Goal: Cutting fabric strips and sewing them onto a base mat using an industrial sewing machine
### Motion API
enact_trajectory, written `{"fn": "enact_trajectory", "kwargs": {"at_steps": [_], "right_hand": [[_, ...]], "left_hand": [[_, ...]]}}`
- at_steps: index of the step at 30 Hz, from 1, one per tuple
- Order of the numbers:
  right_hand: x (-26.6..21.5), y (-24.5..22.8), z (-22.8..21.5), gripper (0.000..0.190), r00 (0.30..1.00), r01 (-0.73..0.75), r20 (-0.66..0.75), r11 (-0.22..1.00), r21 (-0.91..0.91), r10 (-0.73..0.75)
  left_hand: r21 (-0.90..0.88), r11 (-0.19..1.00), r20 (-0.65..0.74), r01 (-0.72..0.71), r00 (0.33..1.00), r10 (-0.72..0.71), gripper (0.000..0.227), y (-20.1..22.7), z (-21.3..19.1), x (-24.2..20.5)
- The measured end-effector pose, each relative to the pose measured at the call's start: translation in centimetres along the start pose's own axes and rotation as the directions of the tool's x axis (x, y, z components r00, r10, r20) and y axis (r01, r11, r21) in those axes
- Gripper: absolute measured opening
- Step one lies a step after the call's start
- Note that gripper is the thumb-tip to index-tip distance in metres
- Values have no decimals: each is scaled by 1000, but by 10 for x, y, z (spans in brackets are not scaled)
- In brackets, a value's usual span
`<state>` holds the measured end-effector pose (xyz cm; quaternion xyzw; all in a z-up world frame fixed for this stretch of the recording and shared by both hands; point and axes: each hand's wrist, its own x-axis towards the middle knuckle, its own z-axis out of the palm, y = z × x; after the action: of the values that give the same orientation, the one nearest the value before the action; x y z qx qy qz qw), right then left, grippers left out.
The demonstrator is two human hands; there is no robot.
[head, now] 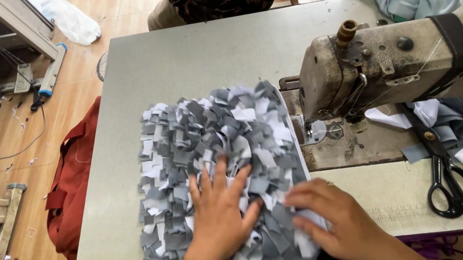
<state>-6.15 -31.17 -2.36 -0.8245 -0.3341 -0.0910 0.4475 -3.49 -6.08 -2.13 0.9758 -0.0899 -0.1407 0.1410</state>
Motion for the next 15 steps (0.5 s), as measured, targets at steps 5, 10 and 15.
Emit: {"fn": "enact_trajectory", "kwargs": {"at_steps": [5, 10, 15], "right_hand": [[-3, 37, 5, 48, 988, -155, -19, 983, -99, 154], [-12, 50, 9, 44, 947, -296, 54, 929, -222, 315], [-21, 42, 6, 29, 971, -221, 36, 943, -248, 237]], "left_hand": [[46, 974, -284, -221, 932, 225, 71, -6, 42, -28], [34, 981, -414, -189, 891, 186, 37, 28, 16, -25], [170, 941, -500, -293, 797, 339, 72, 44, 30, 20]]}}
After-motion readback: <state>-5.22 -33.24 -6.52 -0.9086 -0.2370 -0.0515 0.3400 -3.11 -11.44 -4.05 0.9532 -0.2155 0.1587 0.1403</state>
